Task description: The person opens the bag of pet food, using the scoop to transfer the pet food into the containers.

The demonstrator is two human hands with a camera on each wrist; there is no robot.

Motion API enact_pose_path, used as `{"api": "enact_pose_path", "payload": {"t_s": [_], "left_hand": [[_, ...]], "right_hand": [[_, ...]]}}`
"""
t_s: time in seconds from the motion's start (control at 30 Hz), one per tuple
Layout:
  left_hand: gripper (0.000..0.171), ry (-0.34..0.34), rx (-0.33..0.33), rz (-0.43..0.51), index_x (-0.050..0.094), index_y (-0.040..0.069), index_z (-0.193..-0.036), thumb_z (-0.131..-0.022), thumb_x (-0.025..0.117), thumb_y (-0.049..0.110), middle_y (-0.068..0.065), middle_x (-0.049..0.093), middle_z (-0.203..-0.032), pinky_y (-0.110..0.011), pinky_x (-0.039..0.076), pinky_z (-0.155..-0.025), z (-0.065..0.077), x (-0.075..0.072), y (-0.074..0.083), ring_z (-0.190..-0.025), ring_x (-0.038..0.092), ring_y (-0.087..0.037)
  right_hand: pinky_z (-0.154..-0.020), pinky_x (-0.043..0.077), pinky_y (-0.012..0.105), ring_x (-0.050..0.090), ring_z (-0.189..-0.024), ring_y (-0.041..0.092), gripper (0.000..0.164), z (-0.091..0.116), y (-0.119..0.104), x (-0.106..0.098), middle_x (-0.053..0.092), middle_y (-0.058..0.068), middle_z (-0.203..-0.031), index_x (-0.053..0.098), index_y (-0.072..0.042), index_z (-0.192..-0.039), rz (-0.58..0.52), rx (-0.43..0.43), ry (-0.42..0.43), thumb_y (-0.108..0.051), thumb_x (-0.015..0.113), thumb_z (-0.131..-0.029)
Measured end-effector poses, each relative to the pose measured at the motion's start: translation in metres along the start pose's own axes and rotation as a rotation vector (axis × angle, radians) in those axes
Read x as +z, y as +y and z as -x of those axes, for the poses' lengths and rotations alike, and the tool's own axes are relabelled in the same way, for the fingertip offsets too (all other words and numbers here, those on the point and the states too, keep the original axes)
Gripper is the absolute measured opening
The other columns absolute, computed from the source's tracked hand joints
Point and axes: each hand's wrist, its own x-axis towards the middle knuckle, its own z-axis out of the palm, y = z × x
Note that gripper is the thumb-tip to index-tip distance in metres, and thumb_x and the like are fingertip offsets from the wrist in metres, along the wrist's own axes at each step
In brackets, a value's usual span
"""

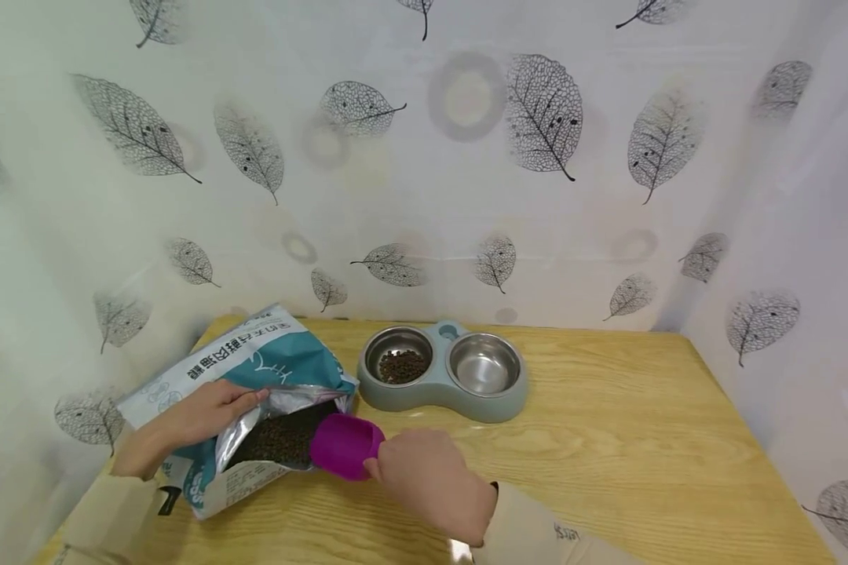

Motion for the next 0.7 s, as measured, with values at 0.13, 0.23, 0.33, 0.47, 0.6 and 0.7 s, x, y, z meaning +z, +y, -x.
{"api": "enact_pose_path", "payload": {"t_s": [0.13,0.23,0.33,0.47,0.6,0.7], "left_hand": [[0.05,-0.007,-0.004,-0.004,0.038,0.022,-0.063,-0.11,0.045,0.036,0.011,0.031,-0.057,-0.023,0.035,-0.049,0.0,0.0,-0.001,-0.05,0.03,-0.003],[0.051,-0.006,-0.003,-0.007,0.037,0.022,-0.062,-0.11,0.045,0.035,0.011,0.03,-0.056,-0.022,0.034,-0.048,-0.001,0.0,-0.002,-0.049,0.029,-0.003],[0.051,-0.001,0.003,-0.005,0.036,0.022,-0.062,-0.11,0.045,0.035,0.011,0.03,-0.056,-0.022,0.034,-0.047,-0.001,0.0,-0.002,-0.049,0.028,-0.003],[0.051,-0.002,-0.003,0.011,0.038,0.022,-0.062,-0.11,0.045,0.036,0.011,0.031,-0.056,-0.022,0.034,-0.047,0.001,0.001,-0.001,-0.049,0.029,-0.003],[0.05,-0.007,-0.01,0.004,0.039,0.021,-0.063,-0.11,0.044,0.036,0.01,0.032,-0.057,-0.022,0.034,-0.049,0.0,0.001,0.0,-0.05,0.031,-0.003],[0.049,0.0,-0.007,0.001,0.039,0.021,-0.064,-0.11,0.045,0.035,0.01,0.032,-0.058,-0.022,0.034,-0.049,0.0,0.002,0.0,-0.051,0.032,-0.003]], "right_hand": [[-0.037,0.037,0.03,0.044,-0.043,0.011,0.052,-0.004,-0.01,-0.004,0.043,-0.007,-0.049,0.045,-0.021,-0.055,0.119,-0.021,0.096,-0.043,0.066,-0.097],[-0.036,0.035,0.028,0.039,-0.042,0.008,0.051,-0.014,-0.013,-0.01,0.04,-0.007,-0.048,0.043,-0.021,-0.055,0.116,-0.023,0.098,-0.042,0.07,-0.094],[-0.041,0.037,0.028,0.04,-0.046,0.008,0.051,-0.029,-0.013,-0.018,0.04,-0.007,-0.051,0.041,-0.021,-0.058,-0.009,0.008,-0.054,-0.042,0.068,-0.096],[-0.046,0.042,0.028,0.049,-0.044,0.011,0.051,-0.044,-0.008,-0.021,0.046,-0.004,-0.053,0.042,-0.02,-0.059,-0.252,0.09,-0.317,-0.042,0.059,-0.102],[-0.044,0.044,0.027,0.051,-0.034,0.013,0.054,-0.044,0.002,-0.015,0.048,-0.003,-0.049,0.042,-0.019,-0.059,-0.373,0.107,-0.383,-0.045,0.054,-0.104],[-0.046,0.044,0.025,0.047,-0.031,0.011,0.056,-0.038,0.008,-0.008,0.044,-0.005,-0.044,0.041,-0.019,-0.057,-0.399,0.073,-0.355,-0.046,0.052,-0.105]]}}
